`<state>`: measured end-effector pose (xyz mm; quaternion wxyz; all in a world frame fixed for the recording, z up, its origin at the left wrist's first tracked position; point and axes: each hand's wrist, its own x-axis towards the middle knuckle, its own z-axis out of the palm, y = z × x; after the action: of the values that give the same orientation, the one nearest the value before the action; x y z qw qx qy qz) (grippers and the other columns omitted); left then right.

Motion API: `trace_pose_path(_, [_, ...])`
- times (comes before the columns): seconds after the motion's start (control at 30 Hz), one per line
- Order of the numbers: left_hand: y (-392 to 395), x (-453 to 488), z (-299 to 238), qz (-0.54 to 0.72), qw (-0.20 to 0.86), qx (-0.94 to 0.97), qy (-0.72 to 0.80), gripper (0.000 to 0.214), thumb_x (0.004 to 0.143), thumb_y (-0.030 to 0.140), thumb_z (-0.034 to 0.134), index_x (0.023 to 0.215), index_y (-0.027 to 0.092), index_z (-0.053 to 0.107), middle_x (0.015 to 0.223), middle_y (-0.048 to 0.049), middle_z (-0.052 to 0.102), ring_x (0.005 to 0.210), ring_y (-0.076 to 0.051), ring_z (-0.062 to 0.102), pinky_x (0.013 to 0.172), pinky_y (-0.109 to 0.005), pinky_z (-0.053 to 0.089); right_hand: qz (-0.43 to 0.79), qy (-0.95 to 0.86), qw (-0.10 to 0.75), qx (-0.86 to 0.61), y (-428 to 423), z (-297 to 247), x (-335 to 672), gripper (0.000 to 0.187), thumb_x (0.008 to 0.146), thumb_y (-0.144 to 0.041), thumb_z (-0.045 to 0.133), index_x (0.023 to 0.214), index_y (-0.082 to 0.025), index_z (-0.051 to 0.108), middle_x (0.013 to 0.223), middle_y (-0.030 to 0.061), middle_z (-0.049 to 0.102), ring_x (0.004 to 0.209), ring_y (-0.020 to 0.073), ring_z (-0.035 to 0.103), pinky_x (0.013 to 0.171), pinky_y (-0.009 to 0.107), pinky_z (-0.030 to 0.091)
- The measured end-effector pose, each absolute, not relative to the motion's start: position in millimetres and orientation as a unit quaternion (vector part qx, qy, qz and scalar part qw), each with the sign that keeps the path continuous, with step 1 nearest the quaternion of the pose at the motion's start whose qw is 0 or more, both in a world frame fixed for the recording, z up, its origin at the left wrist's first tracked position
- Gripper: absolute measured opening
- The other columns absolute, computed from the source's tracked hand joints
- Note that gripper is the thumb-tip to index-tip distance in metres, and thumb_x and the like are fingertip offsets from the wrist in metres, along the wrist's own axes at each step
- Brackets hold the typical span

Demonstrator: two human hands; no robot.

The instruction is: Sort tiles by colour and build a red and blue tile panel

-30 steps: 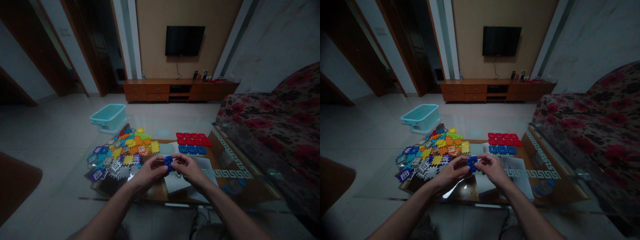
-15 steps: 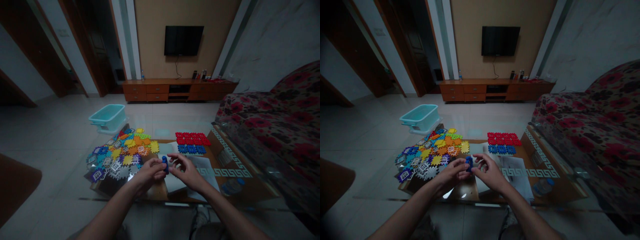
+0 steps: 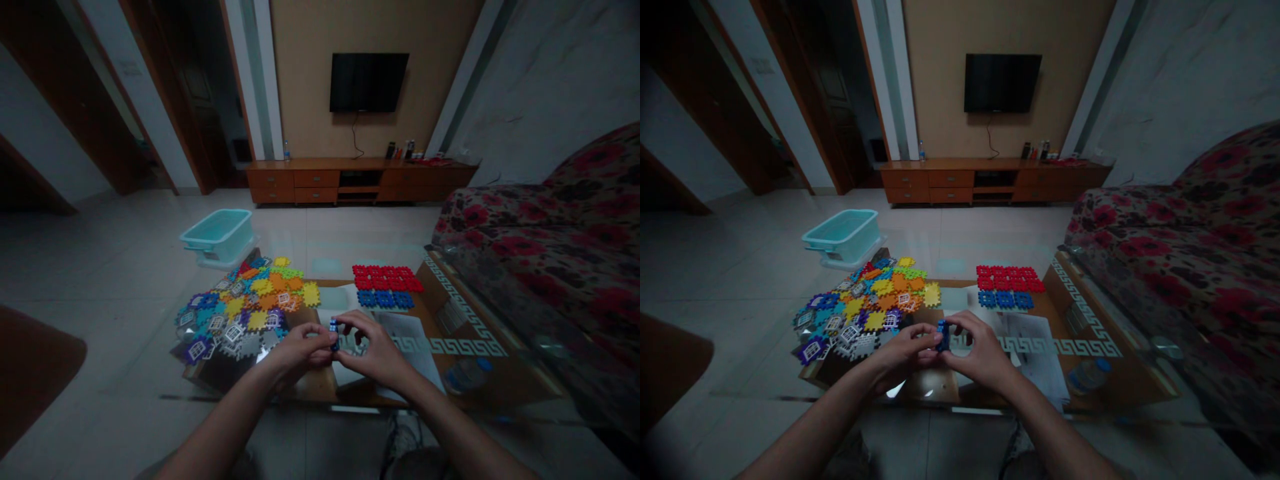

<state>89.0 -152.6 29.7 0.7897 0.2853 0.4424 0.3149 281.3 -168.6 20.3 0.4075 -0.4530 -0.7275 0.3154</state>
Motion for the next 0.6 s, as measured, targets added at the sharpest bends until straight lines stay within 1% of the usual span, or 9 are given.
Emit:
trace_pose_path(0.1, [-151.6,88.6,27.7,0.313,0.791,0.282,0.443,0.044,0.059,0.028,0.093,0.085,0.015,0.06,0.07,-0.0019,0.068,0.059,-0.01,0.065,0.063,-0.021,0.052,0.317,-0.729,0.407,-0.45,-168.8,21.1,280.6,0.049,0.07,-0.017,0.072,0.118,-0.025,0.068,0.109,0.0067,0.068,0.095,0.0233,0.063,0.081,0.036,0.051])
trace_pose_path(0.3, [-151.4,89.1,27.7,0.312,0.79,0.279,0.448,0.047,0.056,0.027,0.094,0.086,0.015,0.06,0.077,-0.0055,0.07,0.065,-0.012,0.067,0.069,-0.022,0.052,0.311,-0.731,0.411,-0.447,-169.0,20.0,280.2,0.049,0.07,-0.015,0.071,0.117,-0.025,0.067,0.109,0.0063,0.068,0.094,0.0227,0.063,0.08,0.035,0.051])
trace_pose_path(0.37, [-151.9,88.7,27.8,0.31,0.793,0.279,0.444,0.045,0.056,0.027,0.094,0.084,0.016,0.06,0.075,-0.004,0.069,0.063,-0.011,0.065,0.07,-0.023,0.052,0.307,-0.734,0.412,-0.444,-169.1,19.0,280.1,0.049,0.069,-0.015,0.071,0.117,-0.025,0.067,0.109,0.006,0.068,0.093,0.0223,0.063,0.08,0.035,0.051])
trace_pose_path(0.43, [-151.8,88.5,27.3,0.306,0.803,0.282,0.428,0.041,0.059,0.029,0.092,0.084,0.015,0.062,0.072,-0.002,0.067,0.06,-0.01,0.062,0.07,-0.024,0.051,0.304,-0.736,0.414,-0.442,-169.3,19.0,279.4,0.048,0.068,-0.014,0.072,0.115,-0.024,0.066,0.108,0.0057,0.068,0.093,0.022,0.063,0.081,0.035,0.051])
trace_pose_path(0.53, [-150.5,89.3,26.2,0.29,0.828,0.28,0.391,0.036,0.07,0.041,0.083,0.087,0.014,0.067,0.069,-0.0005,0.063,0.055,-0.009,0.057,0.067,-0.025,0.05,0.305,-0.739,0.417,-0.432,-170.3,20.6,277.4,0.047,0.068,-0.015,0.074,0.114,-0.024,0.066,0.106,0.0058,0.068,0.094,0.0225,0.063,0.082,0.035,0.051])
trace_pose_path(0.6, [-149.5,90.5,26.2,0.288,0.836,0.273,0.378,0.036,0.073,0.046,0.079,0.084,0.014,0.067,0.063,0.0023,0.057,0.05,-0.007,0.05,0.062,-0.023,0.047,0.308,-0.741,0.42,-0.423,-171.4,21.8,276.1,0.048,0.068,-0.014,0.074,0.114,-0.024,0.066,0.106,0.0056,0.067,0.096,0.0229,0.063,0.084,0.035,0.051])
